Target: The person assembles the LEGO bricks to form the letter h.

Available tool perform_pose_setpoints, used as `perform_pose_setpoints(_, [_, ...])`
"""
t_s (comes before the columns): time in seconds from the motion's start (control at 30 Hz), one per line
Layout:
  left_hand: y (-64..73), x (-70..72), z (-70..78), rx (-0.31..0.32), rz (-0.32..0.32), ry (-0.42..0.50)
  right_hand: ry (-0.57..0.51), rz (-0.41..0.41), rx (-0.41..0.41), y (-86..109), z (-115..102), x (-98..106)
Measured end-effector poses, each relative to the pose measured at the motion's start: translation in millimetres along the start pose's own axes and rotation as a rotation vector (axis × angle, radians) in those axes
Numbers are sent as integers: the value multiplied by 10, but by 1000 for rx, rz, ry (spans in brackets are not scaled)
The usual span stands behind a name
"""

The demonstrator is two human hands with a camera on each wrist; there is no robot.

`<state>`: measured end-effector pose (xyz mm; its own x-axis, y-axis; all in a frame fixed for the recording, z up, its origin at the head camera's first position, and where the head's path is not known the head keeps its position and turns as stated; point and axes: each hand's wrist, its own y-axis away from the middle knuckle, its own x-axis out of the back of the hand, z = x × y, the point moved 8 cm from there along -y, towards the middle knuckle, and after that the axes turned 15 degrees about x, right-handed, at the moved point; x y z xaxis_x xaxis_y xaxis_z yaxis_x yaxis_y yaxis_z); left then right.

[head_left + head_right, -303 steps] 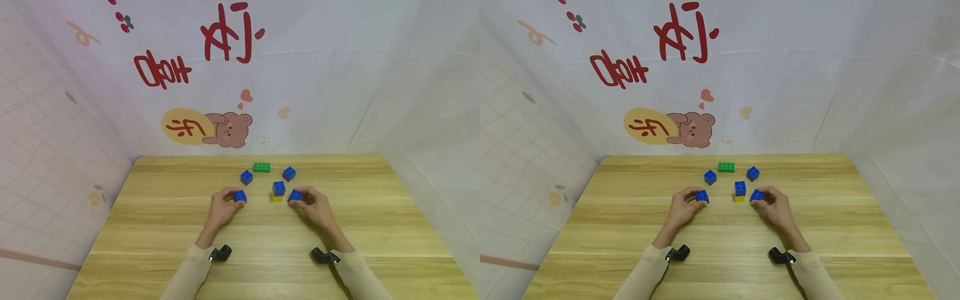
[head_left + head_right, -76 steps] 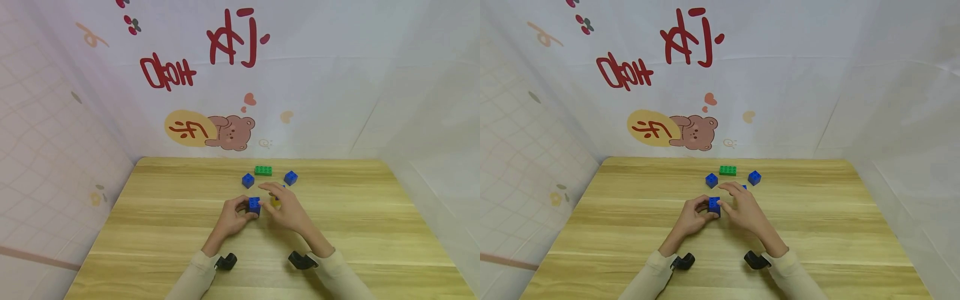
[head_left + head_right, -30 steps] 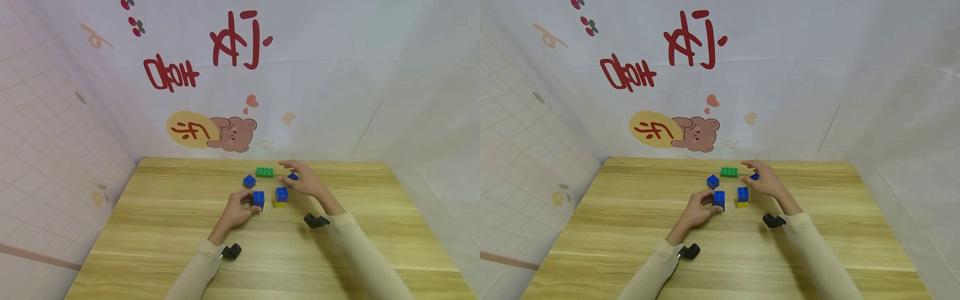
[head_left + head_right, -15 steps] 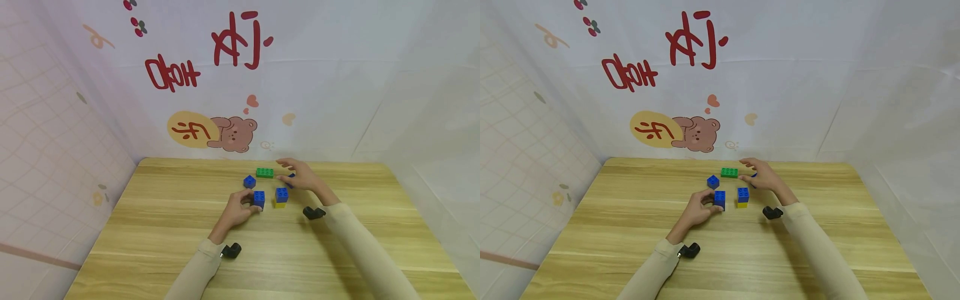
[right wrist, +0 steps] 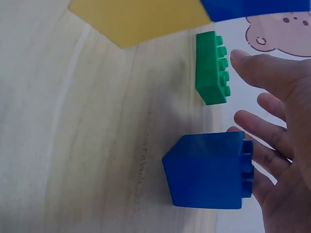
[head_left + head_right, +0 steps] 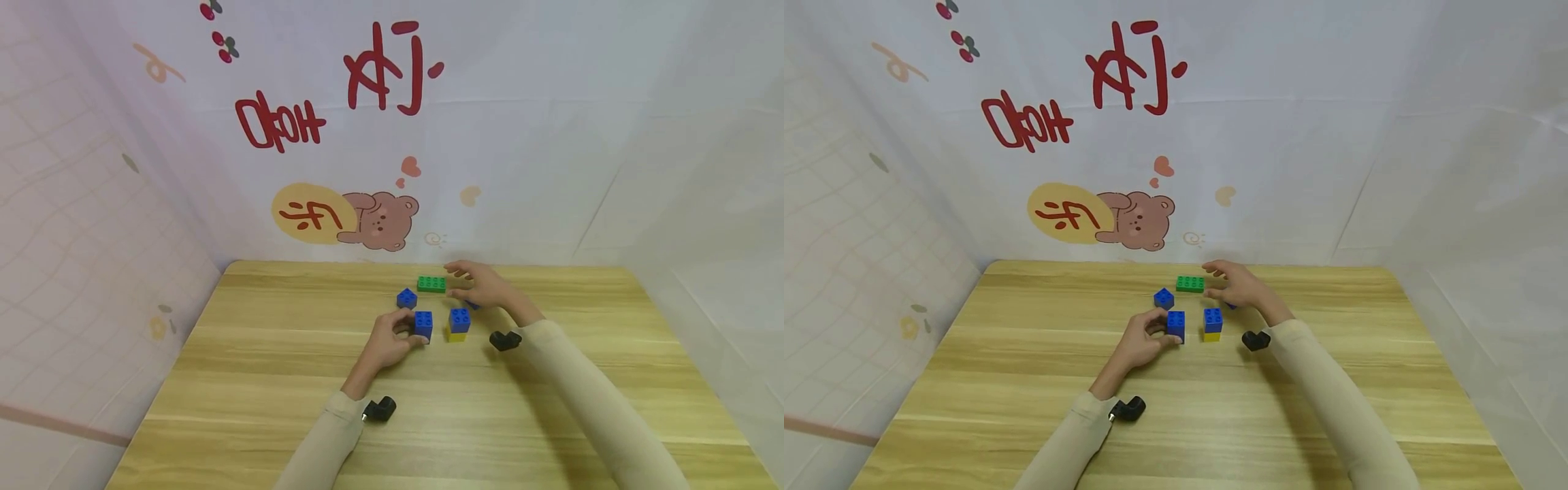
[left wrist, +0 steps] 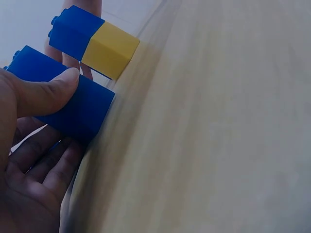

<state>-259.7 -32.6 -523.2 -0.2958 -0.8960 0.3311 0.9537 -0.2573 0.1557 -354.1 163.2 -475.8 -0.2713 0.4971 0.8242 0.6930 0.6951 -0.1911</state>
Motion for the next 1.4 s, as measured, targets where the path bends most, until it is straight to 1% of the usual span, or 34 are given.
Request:
perform_pose_setpoints(0.37, [-37,1,-4,9,15,15,17,-55,-1,-165,142,-124])
perform_pose_setpoints(0.5, [-54,-9,-10,7,10,23,76,-71,18,-239,161,-187])
perform_pose_setpoints(0.63, [-63,-4,-10,9,19,26,124,-71,33,-310,117,-206])
perform_pose_setpoints(0.7, [-65,1,-6,10,23,26,136,-73,26,-329,99,-204])
perform_pose_setpoints(0.9, [-78,-2,-16,21,24,33,168,-71,15,-348,103,-195])
perform_pose_setpoints(1.17, [-47,-1,-31,-4,20,37,210,-56,23,-317,104,-220])
perform_pose_setpoints(1.33, [-34,-7,-40,0,19,38,217,-26,44,-293,71,-186])
perform_pose_setpoints(1.4, [-28,-9,-42,2,23,34,207,-20,41,-283,55,-169])
